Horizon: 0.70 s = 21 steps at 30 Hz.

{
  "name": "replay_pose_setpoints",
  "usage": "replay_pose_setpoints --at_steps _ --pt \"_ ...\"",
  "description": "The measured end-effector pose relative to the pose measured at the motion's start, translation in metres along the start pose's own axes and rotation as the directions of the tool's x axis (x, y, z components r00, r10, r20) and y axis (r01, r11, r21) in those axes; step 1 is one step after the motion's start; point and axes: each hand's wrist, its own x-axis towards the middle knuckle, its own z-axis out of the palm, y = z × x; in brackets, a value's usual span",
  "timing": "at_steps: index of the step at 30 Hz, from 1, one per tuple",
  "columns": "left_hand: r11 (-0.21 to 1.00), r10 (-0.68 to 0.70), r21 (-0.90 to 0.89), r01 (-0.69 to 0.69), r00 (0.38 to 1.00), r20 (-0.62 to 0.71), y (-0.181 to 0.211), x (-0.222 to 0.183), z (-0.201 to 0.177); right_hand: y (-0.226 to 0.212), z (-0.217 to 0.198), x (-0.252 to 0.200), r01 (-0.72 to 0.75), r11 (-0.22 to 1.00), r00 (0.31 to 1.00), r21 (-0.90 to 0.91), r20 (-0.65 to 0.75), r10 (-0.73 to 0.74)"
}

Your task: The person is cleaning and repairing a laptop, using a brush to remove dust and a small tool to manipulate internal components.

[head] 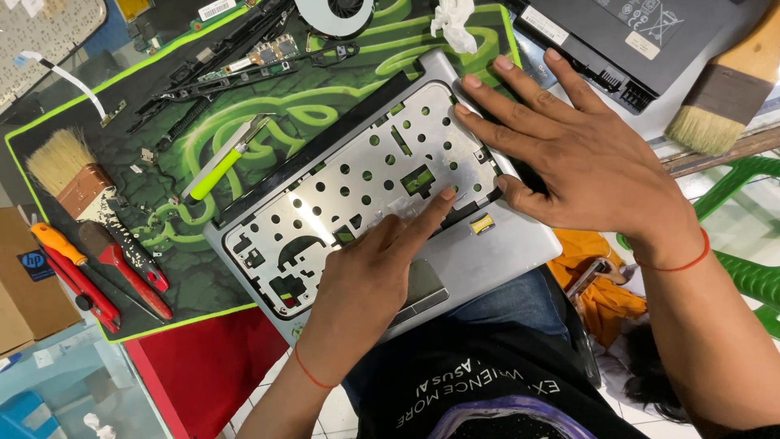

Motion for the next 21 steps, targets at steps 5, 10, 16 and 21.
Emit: replay_pose_setpoints --at_steps 5,10,16,21 --pt "0.965 0.15 0.221 -0.143 0.989 -0.015 -0.009 0.02 -0.005 0.002 -0.001 0.002 0.011 1.0 1.0 -0.004 0.007 -0.011" --pt "0.964 0.19 0.193 -0.185 0.982 -0.009 -0.016 0.028 -0.002 0.003 0.0 0.002 0.014 1.0 1.0 -0.008 -0.009 -0.014" --pt "0.947 0.234 0.239 -0.215 0.971 -0.056 -0.015 0.03 0.002 0.001 -0.001 0.003 0.009 1.0 0.999 -0.013 -0.035 -0.009" --pt "0.958 0.14 0.261 -0.12 0.988 -0.061 0.009 0.021 0.018 0.002 -0.002 0.003 0.026 1.0 1.0 0.001 -0.012 -0.026"
